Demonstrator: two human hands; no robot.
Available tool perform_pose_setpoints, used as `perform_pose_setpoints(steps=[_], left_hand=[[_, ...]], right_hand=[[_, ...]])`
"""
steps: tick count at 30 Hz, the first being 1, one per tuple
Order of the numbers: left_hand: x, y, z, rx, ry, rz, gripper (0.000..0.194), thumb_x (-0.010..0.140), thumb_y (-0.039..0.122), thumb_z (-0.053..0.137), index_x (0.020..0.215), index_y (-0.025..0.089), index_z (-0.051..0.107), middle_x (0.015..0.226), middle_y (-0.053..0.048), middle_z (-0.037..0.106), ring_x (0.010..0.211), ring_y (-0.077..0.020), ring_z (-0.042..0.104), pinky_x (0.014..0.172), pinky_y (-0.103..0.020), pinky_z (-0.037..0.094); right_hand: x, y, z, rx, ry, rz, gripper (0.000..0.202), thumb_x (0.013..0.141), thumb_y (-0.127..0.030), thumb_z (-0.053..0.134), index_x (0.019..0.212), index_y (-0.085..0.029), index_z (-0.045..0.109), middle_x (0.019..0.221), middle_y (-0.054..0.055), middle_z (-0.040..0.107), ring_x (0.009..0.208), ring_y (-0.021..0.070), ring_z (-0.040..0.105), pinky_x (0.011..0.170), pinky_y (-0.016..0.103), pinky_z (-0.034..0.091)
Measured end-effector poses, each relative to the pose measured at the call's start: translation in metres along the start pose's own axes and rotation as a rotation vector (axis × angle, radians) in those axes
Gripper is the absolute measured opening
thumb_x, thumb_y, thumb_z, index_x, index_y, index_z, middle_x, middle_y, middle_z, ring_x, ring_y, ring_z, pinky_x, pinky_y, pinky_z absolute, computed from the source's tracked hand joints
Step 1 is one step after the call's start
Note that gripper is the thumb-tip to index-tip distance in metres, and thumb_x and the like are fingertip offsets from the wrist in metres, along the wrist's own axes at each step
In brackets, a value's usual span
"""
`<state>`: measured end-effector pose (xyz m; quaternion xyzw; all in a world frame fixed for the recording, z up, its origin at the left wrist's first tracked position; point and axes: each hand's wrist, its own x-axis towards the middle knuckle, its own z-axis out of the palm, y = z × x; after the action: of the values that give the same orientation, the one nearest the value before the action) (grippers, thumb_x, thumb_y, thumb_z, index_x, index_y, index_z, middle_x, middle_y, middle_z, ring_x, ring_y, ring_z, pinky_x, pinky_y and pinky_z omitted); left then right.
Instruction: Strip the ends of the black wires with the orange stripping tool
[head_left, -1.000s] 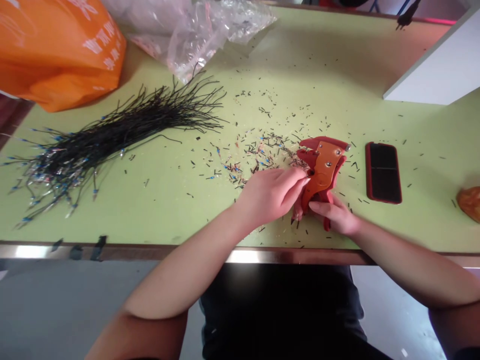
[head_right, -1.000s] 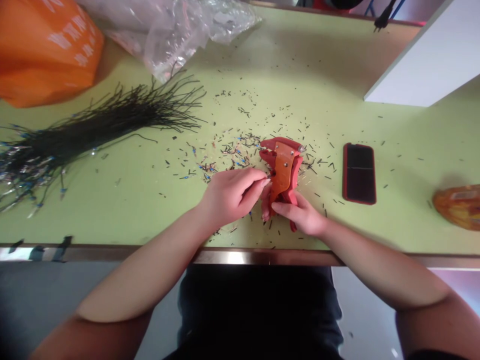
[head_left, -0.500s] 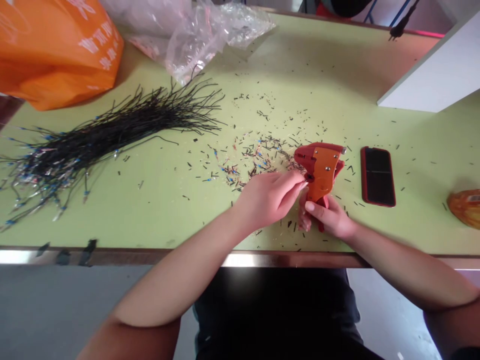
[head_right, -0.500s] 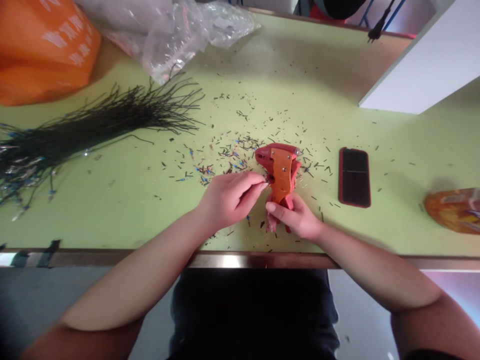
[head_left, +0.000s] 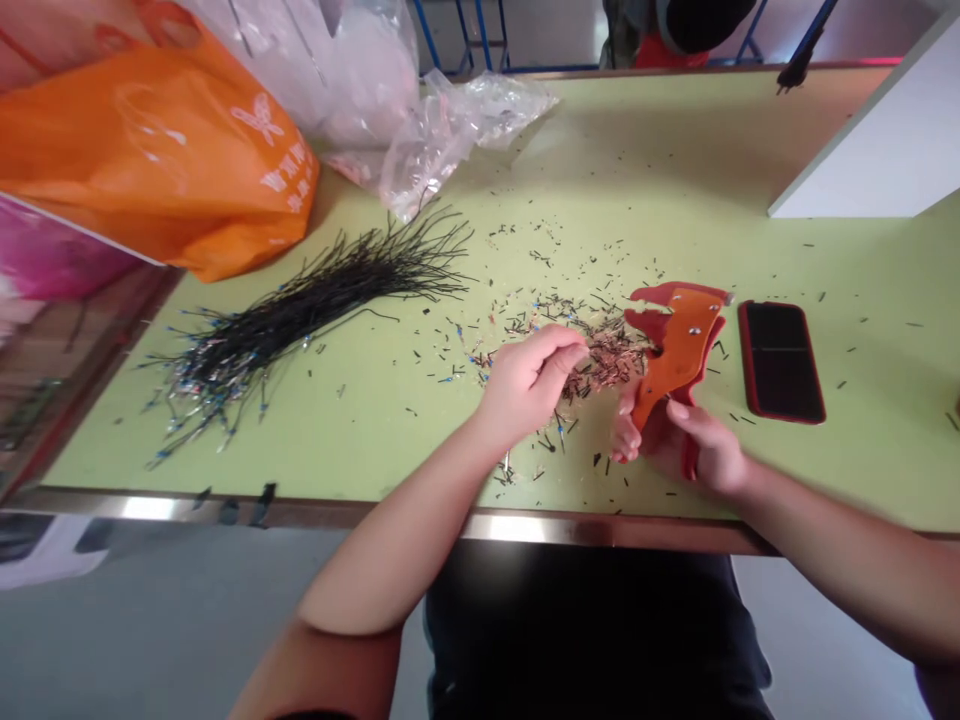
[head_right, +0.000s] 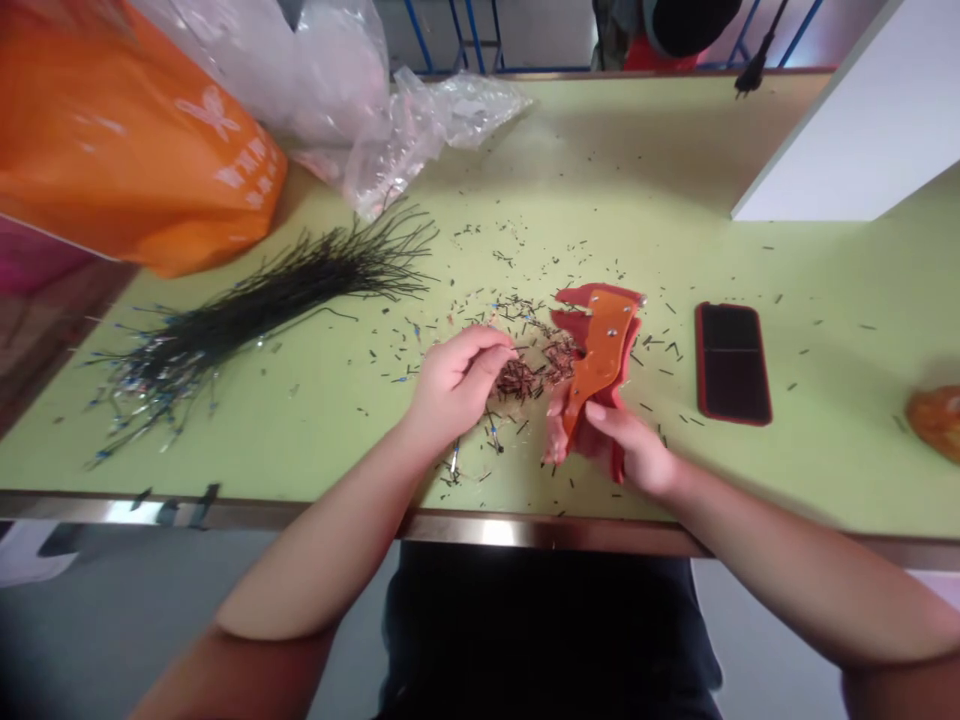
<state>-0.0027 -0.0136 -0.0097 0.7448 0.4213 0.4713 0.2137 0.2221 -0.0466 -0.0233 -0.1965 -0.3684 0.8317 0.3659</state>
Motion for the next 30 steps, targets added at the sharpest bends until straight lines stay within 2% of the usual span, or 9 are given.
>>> perform_pose_setpoints(steps=[3, 7, 12, 17, 20, 23, 26, 30], left_hand=[[0.002, -0.008, -0.002, -0.130, 0.034, -0.096, 0.024, 0.107, 0.036, 0.055, 0.095, 0.020, 0.067, 0.081, 0.000, 0.072, 0.054, -0.0081, 0.054, 0.051, -0.021, 0.045], [0.002, -0.016, -0.003, -0.232, 0.053, -0.163, 0.028, 0.105, 0.044, 0.056, 0.096, 0.020, 0.068, 0.080, -0.001, 0.071, 0.051, -0.0077, 0.049, 0.047, -0.022, 0.043], [0.001, -0.021, -0.002, -0.316, 0.046, -0.172, 0.033, 0.104, 0.051, 0.058, 0.095, 0.022, 0.068, 0.063, 0.004, 0.057, 0.045, -0.0078, 0.047, 0.042, -0.021, 0.039], [0.001, -0.022, 0.000, -0.344, 0.059, -0.147, 0.035, 0.104, 0.055, 0.057, 0.096, 0.021, 0.067, 0.066, 0.004, 0.059, 0.046, -0.0070, 0.048, 0.042, -0.021, 0.041], [0.000, -0.019, 0.000, -0.242, 0.086, -0.114, 0.033, 0.105, 0.050, 0.056, 0.096, 0.021, 0.068, 0.064, 0.004, 0.058, 0.047, -0.0072, 0.047, 0.043, -0.020, 0.039], [-0.003, -0.011, 0.002, -0.084, 0.102, -0.062, 0.024, 0.105, 0.039, 0.058, 0.093, 0.020, 0.068, 0.061, 0.005, 0.057, 0.048, -0.0075, 0.048, 0.045, -0.020, 0.039], [-0.006, 0.000, 0.008, 0.023, 0.064, 0.003, 0.016, 0.103, 0.028, 0.059, 0.092, 0.019, 0.066, 0.061, 0.005, 0.059, 0.048, -0.0067, 0.050, 0.047, -0.019, 0.039], [-0.010, 0.013, 0.016, 0.046, -0.004, 0.102, 0.013, 0.102, 0.020, 0.058, 0.091, 0.018, 0.065, 0.064, 0.005, 0.064, 0.049, -0.0049, 0.051, 0.048, -0.018, 0.038]], right_hand=[[0.000, -0.009, 0.000, 0.127, 0.026, 0.035, 0.029, 0.095, -0.045, 0.071, 0.104, -0.017, 0.070, 0.078, 0.002, 0.064, 0.070, 0.0166, 0.061, 0.073, 0.034, 0.057], [-0.001, -0.016, -0.004, 0.210, -0.088, 0.142, 0.028, 0.095, -0.040, 0.068, 0.106, -0.014, 0.070, 0.076, 0.002, 0.065, 0.067, 0.0155, 0.063, 0.071, 0.032, 0.057], [-0.003, -0.013, -0.006, 0.232, -0.189, 0.208, 0.029, 0.094, -0.037, 0.068, 0.107, -0.011, 0.068, 0.078, 0.003, 0.066, 0.070, 0.0173, 0.065, 0.073, 0.034, 0.058], [-0.002, 0.000, -0.006, 0.164, -0.175, 0.196, 0.027, 0.094, -0.036, 0.067, 0.108, -0.014, 0.065, 0.081, 0.004, 0.068, 0.071, 0.0182, 0.067, 0.073, 0.033, 0.057], [-0.001, 0.005, -0.004, 0.056, -0.060, 0.054, 0.027, 0.093, -0.037, 0.069, 0.109, -0.016, 0.063, 0.085, 0.006, 0.070, 0.076, 0.0208, 0.068, 0.073, 0.034, 0.056], [-0.001, 0.005, -0.001, 0.021, 0.038, -0.072, 0.028, 0.091, -0.039, 0.071, 0.109, -0.018, 0.064, 0.085, 0.005, 0.070, 0.074, 0.0219, 0.067, 0.074, 0.037, 0.056], [0.000, 0.003, 0.002, 0.030, 0.042, -0.098, 0.029, 0.091, -0.041, 0.070, 0.108, -0.018, 0.064, 0.082, 0.004, 0.069, 0.072, 0.0214, 0.065, 0.073, 0.036, 0.055], [0.002, 0.006, 0.002, 0.012, -0.025, -0.057, 0.029, 0.091, -0.040, 0.067, 0.109, -0.019, 0.062, 0.084, 0.005, 0.070, 0.075, 0.0229, 0.067, 0.076, 0.038, 0.056]])
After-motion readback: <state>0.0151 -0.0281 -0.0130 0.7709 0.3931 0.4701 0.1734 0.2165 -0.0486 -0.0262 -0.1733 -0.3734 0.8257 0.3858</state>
